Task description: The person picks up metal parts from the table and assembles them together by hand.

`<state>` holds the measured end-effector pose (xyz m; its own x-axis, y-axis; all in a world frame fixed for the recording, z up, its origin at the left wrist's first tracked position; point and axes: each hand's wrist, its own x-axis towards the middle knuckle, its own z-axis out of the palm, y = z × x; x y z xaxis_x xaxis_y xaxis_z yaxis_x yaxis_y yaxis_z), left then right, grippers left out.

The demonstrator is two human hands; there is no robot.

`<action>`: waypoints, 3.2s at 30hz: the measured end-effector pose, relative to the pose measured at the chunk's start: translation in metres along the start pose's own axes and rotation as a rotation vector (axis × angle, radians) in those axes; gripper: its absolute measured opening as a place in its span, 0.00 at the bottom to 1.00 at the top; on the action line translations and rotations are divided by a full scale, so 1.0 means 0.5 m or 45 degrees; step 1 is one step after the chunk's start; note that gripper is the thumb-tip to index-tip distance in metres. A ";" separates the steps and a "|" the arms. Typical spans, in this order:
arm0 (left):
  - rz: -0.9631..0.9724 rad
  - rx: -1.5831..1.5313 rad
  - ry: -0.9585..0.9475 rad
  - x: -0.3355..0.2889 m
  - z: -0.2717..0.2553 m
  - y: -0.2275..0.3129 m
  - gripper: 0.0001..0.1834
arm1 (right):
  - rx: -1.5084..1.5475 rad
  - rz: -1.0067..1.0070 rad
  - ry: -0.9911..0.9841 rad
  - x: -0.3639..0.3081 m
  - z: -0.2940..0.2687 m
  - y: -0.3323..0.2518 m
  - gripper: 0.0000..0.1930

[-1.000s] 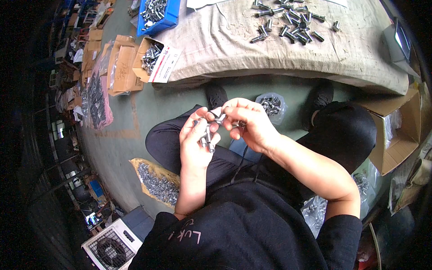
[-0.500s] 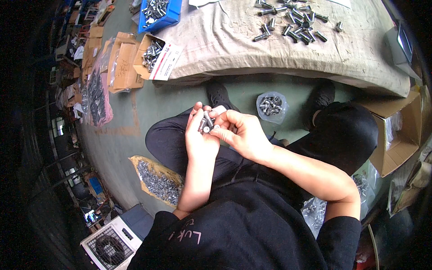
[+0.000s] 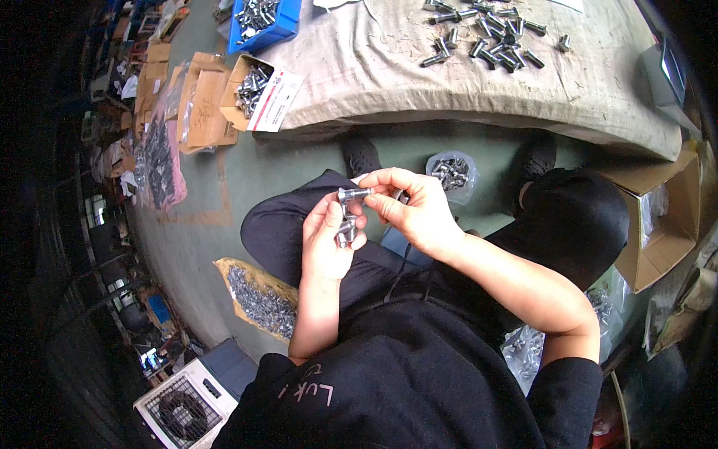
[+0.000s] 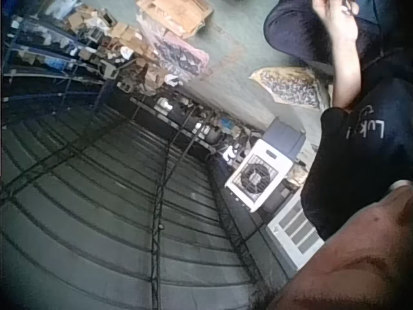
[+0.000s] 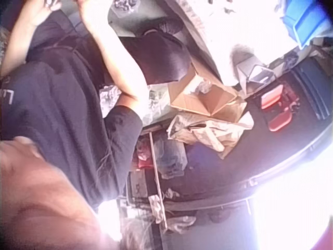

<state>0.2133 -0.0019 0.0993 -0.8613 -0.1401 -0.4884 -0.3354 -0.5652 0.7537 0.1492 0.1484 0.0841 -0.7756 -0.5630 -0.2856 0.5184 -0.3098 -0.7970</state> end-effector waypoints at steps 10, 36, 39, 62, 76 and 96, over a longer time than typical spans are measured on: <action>0.096 0.006 -0.062 0.003 0.005 -0.004 0.13 | -0.014 0.021 0.023 -0.003 -0.001 0.000 0.11; -0.039 -0.091 0.031 0.018 0.020 -0.019 0.11 | -0.159 -0.121 0.017 0.001 0.006 -0.006 0.10; 0.106 -0.044 0.077 0.014 0.020 -0.020 0.11 | -0.106 0.052 0.004 0.003 -0.003 0.000 0.10; 0.085 -0.262 -0.023 0.010 0.020 0.007 0.08 | 0.658 0.351 -0.012 0.017 -0.020 0.020 0.09; 0.110 -0.106 0.051 0.012 0.020 0.001 0.08 | 0.138 0.061 -0.038 0.003 -0.009 0.018 0.09; 0.019 -0.480 0.059 0.027 0.015 0.014 0.06 | 0.723 0.281 -0.107 0.013 -0.017 0.025 0.08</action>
<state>0.1967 -0.0016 0.1014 -0.8442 -0.1822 -0.5041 -0.1514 -0.8211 0.5503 0.1476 0.1474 0.0679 -0.6087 -0.7120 -0.3501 0.7926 -0.5257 -0.3090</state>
